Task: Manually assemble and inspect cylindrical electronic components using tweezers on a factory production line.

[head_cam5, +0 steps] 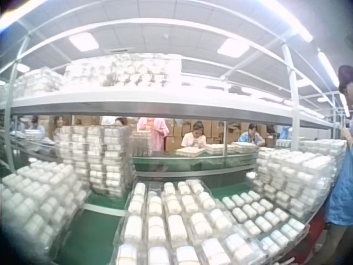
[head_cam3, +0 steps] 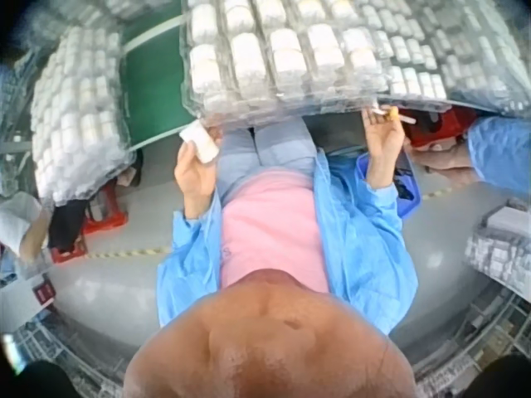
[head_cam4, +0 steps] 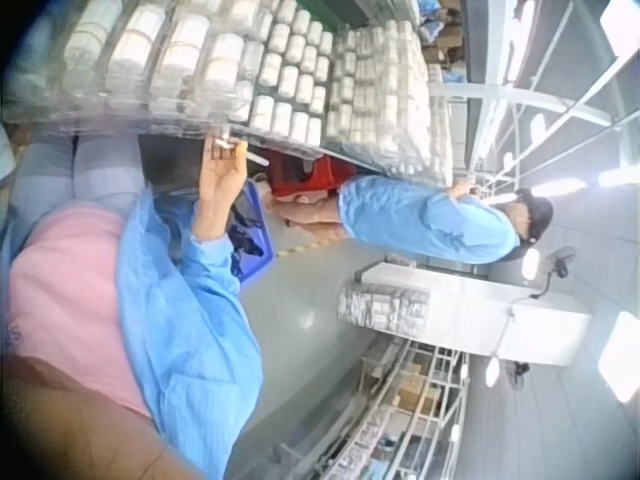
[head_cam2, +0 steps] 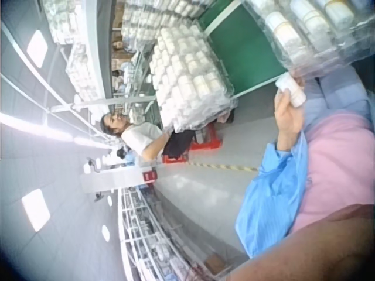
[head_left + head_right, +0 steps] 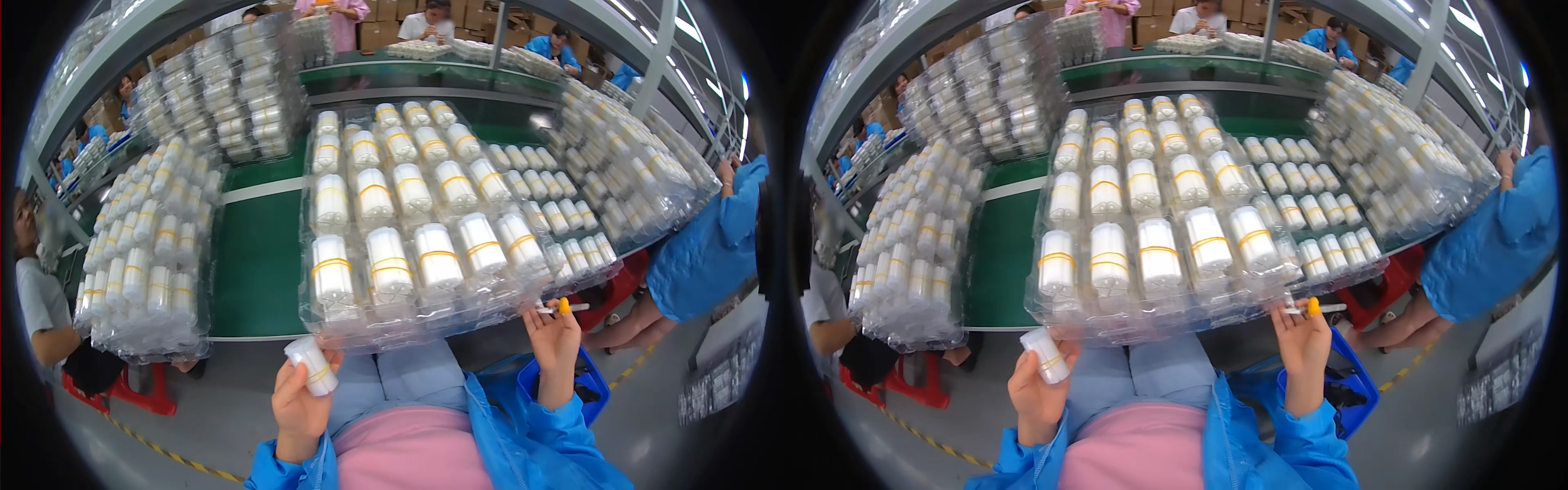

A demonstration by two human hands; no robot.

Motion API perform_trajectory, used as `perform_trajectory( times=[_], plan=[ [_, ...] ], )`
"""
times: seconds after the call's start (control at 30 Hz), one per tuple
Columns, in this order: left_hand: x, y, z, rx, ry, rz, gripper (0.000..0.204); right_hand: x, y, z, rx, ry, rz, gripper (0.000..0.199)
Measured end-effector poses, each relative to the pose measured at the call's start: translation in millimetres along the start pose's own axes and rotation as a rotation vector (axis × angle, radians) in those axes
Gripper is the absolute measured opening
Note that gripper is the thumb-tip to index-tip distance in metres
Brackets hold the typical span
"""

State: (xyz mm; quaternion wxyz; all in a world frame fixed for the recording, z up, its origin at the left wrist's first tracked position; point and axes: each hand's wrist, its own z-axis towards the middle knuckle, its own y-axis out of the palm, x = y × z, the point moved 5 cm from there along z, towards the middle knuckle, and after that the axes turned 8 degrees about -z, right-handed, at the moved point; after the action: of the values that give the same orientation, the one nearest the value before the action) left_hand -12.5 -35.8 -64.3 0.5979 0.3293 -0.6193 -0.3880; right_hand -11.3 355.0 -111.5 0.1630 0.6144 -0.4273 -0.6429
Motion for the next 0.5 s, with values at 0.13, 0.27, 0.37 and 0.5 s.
perform_trajectory(
  times=[0.13, 0.27, 0.37, 0.5],
  plan=[
    [8, -8, -10, 0.037, 0.088, 0.101, 0.049, 6, -2, 6, 0.043, 0.047, 0.126, 0.021],
    [7, 0, -12, 0.084, 0.105, 0.152, 0.051, 3, 4, 8, 0.039, 0.018, 0.152, 0.021],
    [8, 1, -13, 0.040, 0.124, 0.196, 0.047, 1, 5, 6, 0.086, -0.036, 0.141, 0.020],
    [13, 0, -17, 0.027, 0.168, 0.280, 0.044, 0, 8, -9, 0.086, -0.082, 0.141, 0.020]
  ],
)
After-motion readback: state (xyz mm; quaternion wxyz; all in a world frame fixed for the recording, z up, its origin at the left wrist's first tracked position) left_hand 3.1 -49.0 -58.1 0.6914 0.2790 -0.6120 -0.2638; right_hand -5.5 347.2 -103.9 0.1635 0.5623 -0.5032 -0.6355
